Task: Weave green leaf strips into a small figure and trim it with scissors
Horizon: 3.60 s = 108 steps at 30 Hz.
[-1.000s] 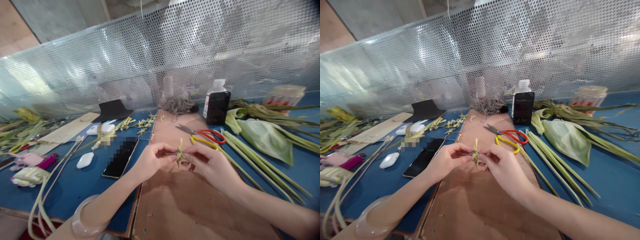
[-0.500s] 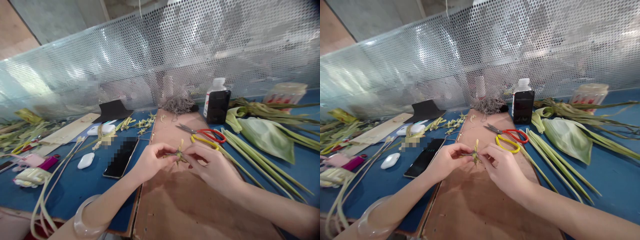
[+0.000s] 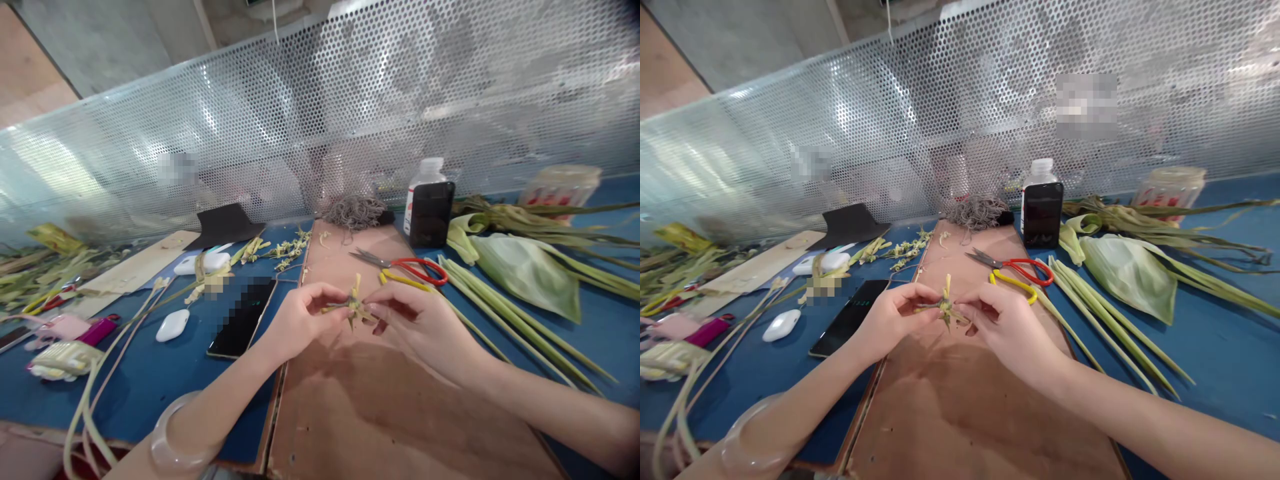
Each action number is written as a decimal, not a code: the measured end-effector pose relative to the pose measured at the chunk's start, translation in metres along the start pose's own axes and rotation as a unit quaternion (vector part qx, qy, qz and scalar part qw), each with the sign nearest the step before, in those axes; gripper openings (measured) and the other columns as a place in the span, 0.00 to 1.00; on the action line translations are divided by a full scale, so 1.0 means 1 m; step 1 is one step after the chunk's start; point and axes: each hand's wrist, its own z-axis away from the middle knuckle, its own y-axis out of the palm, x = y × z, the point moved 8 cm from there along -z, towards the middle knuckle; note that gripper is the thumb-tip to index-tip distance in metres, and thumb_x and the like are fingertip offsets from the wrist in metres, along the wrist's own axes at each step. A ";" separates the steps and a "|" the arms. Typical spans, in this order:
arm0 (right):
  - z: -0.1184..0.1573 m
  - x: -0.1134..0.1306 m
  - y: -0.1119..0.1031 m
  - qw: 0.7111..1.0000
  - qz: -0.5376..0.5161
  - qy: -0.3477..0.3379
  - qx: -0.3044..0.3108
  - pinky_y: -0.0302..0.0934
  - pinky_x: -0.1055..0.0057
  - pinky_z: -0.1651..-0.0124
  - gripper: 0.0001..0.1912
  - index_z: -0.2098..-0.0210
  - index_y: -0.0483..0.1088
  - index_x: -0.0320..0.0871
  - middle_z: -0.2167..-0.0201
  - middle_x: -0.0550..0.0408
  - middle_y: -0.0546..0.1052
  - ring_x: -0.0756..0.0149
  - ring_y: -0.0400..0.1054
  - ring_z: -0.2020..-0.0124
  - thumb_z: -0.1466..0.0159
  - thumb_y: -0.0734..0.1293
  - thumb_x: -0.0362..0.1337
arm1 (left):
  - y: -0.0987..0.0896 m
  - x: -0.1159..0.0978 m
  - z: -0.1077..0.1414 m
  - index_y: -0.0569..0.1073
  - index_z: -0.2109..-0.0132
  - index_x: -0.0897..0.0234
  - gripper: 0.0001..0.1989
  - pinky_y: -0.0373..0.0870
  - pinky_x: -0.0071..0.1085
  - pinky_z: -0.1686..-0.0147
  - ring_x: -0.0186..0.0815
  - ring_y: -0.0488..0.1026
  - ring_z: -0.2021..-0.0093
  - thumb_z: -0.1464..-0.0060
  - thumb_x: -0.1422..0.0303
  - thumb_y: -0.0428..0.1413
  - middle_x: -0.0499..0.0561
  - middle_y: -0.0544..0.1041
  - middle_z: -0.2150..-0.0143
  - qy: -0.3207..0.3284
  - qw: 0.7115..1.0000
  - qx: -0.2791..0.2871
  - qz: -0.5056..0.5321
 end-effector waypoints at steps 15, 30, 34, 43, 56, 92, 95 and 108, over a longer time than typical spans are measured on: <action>0.001 0.001 0.007 0.999 -0.033 0.025 0.009 0.68 0.71 0.66 0.07 0.68 0.69 0.41 0.71 0.54 0.74 0.69 0.70 0.70 0.39 0.62 0.37 | 0.003 0.000 0.001 0.72 0.65 0.66 0.09 0.70 0.30 0.58 0.32 0.74 0.62 0.55 0.68 0.61 0.50 0.77 0.65 0.007 1.000 0.013 0.011; -0.001 0.002 0.007 1.000 -0.006 0.012 0.017 0.67 0.72 0.68 0.06 0.67 0.68 0.41 0.73 0.55 0.74 0.69 0.70 0.71 0.38 0.61 0.35 | 0.004 0.003 -0.002 0.72 0.64 0.66 0.11 0.70 0.30 0.58 0.33 0.74 0.62 0.55 0.67 0.61 0.50 0.77 0.64 0.000 0.999 0.026 0.027; -0.009 0.004 -0.009 0.986 0.143 -0.077 -0.029 0.65 0.68 0.66 0.05 0.63 0.69 0.43 0.68 0.53 0.74 0.66 0.69 0.68 0.38 0.61 0.34 | 0.002 0.002 -0.005 0.73 0.63 0.66 0.10 0.69 0.30 0.57 0.33 0.74 0.61 0.53 0.67 0.60 0.51 0.77 0.63 0.029 0.999 0.031 -0.020; -0.002 0.012 0.010 0.896 0.320 -0.291 0.104 0.61 0.58 0.53 0.11 0.58 0.69 0.44 0.58 0.49 0.74 0.60 0.66 0.57 0.35 0.58 0.31 | 0.007 -0.007 -0.001 0.74 0.61 0.62 0.07 0.66 0.29 0.55 0.33 0.73 0.59 0.48 0.69 0.57 0.48 0.77 0.61 0.119 0.976 0.062 -0.170; 0.006 0.006 0.019 0.897 0.326 -0.269 0.130 0.62 0.66 0.59 0.14 0.59 0.69 0.39 0.63 0.48 0.74 0.63 0.67 0.61 0.36 0.54 0.26 | 0.012 -0.012 0.006 0.75 0.62 0.63 0.07 0.68 0.27 0.57 0.32 0.74 0.59 0.45 0.74 0.53 0.50 0.79 0.61 0.219 0.931 0.128 -0.263; 0.019 0.007 0.036 0.827 0.434 -0.310 0.180 0.50 0.72 0.76 0.11 0.75 0.67 0.39 0.78 0.51 0.68 0.69 0.58 0.78 0.42 0.57 0.24 | 0.010 0.001 0.008 0.73 0.72 0.64 0.07 0.58 0.26 0.76 0.29 0.66 0.77 0.48 0.70 0.52 0.47 0.74 0.76 0.064 0.927 0.097 -0.357; 0.016 0.002 0.032 0.833 0.434 -0.293 0.180 0.51 0.72 0.76 0.10 0.73 0.68 0.39 0.76 0.51 0.70 0.68 0.60 0.76 0.42 0.57 0.24 | 0.008 0.001 0.006 0.74 0.69 0.63 0.06 0.60 0.26 0.72 0.31 0.69 0.72 0.48 0.70 0.52 0.47 0.76 0.72 0.090 0.922 0.095 -0.365; -0.006 -0.004 0.018 0.901 0.350 -0.231 0.111 0.61 0.67 0.64 0.12 0.65 0.72 0.40 0.68 0.50 0.75 0.63 0.67 0.65 0.36 0.57 0.27 | 0.000 0.018 -0.004 0.76 0.63 0.63 0.11 0.65 0.28 0.67 0.34 0.71 0.66 0.49 0.61 0.55 0.51 0.78 0.63 -0.016 0.986 0.067 -0.155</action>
